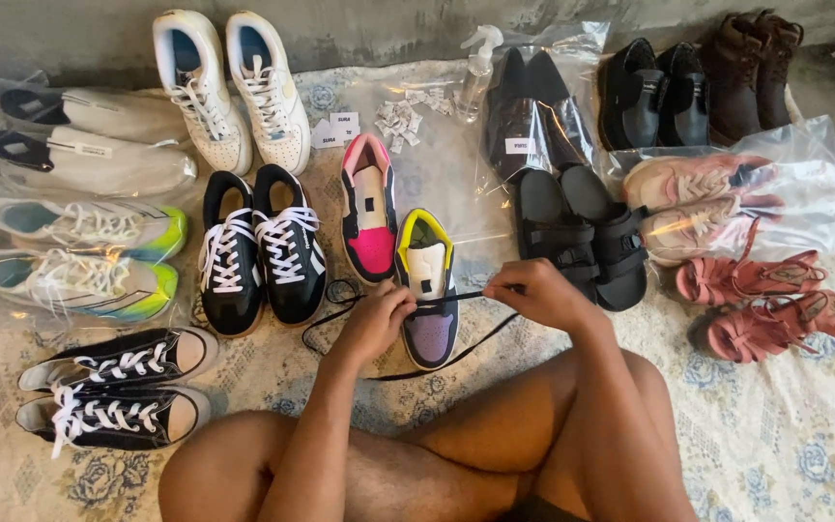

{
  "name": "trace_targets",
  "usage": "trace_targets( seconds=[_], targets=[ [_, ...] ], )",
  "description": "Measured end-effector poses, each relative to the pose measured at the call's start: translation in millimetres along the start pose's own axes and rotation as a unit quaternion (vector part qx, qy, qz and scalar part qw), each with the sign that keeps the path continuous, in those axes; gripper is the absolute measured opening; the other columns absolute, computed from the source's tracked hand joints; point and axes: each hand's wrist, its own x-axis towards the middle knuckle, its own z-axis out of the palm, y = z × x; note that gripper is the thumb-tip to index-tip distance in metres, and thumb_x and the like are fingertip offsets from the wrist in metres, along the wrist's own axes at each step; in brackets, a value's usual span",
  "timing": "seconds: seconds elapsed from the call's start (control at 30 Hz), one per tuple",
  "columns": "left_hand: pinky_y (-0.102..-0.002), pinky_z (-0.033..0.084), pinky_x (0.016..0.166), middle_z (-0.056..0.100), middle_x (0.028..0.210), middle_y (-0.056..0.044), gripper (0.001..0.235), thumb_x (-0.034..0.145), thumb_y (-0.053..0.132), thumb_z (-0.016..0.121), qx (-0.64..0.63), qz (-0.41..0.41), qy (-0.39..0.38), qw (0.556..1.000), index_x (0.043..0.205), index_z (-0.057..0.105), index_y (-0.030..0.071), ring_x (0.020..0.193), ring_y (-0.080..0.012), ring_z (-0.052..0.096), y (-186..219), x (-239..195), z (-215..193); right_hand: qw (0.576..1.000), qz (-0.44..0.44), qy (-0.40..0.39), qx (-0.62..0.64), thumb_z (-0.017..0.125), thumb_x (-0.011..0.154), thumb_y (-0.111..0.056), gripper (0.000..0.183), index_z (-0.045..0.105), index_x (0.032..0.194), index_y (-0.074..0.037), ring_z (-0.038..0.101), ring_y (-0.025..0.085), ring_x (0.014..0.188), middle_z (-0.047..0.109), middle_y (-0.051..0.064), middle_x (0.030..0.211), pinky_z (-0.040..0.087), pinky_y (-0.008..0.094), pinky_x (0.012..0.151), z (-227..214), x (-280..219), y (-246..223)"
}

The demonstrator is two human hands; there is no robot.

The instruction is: The person sits on a rug surrounded by various shoes and laces a multi-colored sneaker. They thread the laces through the eyelets, pull them tight, and tie a knot.

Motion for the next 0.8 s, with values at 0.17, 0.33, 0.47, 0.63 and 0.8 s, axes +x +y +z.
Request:
trace_targets(
  seconds=[0.17, 0.33, 0.47, 0.63, 0.8],
  targets=[
    [-0.050, 0.055, 0.070, 0.051, 0.099, -0.012, 0.017, 0.112, 0.023, 0.050, -0.007, 0.004, 0.006, 1.000, 0.101, 0.056, 0.012, 0.081, -0.0417, 0.064, 0, 3, 3, 0.997, -0.006, 0.008, 0.081, 0.070, 0.092, 0.001, 0.013, 0.082, 0.090, -0.003, 0.064, 0.021, 0.057, 0.073, 0.013, 0.070, 0.051, 0.038, 0.055, -17, -2, -8],
    [-0.053, 0.056, 0.069, 0.051, 0.102, -0.012, 0.018, 0.111, 0.026, 0.049, 0.012, 0.002, 0.003, 1.000, 0.102, 0.055, 0.011, 0.083, -0.0453, 0.065, -9, 7, 4, 0.985, -0.019, 0.025, 0.169, 0.070, 0.091, 0.004, 0.013, 0.082, 0.086, 0.000, 0.060, 0.018, 0.056, 0.071, 0.013, 0.065, 0.051, 0.034, 0.056, -29, -6, -2],
    [-0.052, 0.055, 0.068, 0.049, 0.102, -0.010, 0.019, 0.113, 0.023, 0.048, -0.002, -0.014, 0.006, 1.000, 0.100, 0.057, 0.012, 0.080, -0.0402, 0.064, -16, 2, 0, 0.969, -0.041, 0.041, 0.238, 0.069, 0.088, 0.008, 0.013, 0.078, 0.078, 0.006, 0.058, 0.020, 0.056, 0.067, 0.014, 0.064, 0.049, 0.033, 0.057, -31, -5, -9],
    [-0.050, 0.053, 0.080, 0.049, 0.102, -0.009, 0.011, 0.104, 0.016, 0.063, -0.043, 0.011, 0.021, 0.999, 0.097, 0.066, 0.008, 0.097, -0.0368, 0.062, -1, -1, -15, 0.960, -0.062, 0.021, 0.272, 0.070, 0.087, 0.007, 0.014, 0.075, 0.074, 0.005, 0.056, 0.019, 0.057, 0.065, 0.015, 0.062, 0.045, 0.033, 0.054, -9, 3, -13],
    [-0.066, 0.027, 0.116, 0.054, 0.139, -0.029, 0.049, 0.088, 0.031, 0.070, -0.218, 0.163, -0.025, 0.962, 0.129, 0.066, 0.005, 0.138, -0.0519, 0.040, 54, -12, -36, 0.956, -0.065, -0.057, 0.280, 0.072, 0.088, 0.006, 0.011, 0.078, 0.078, 0.004, 0.055, 0.017, 0.058, 0.066, 0.013, 0.064, 0.044, 0.033, 0.055, 20, 15, -31]
  ],
)
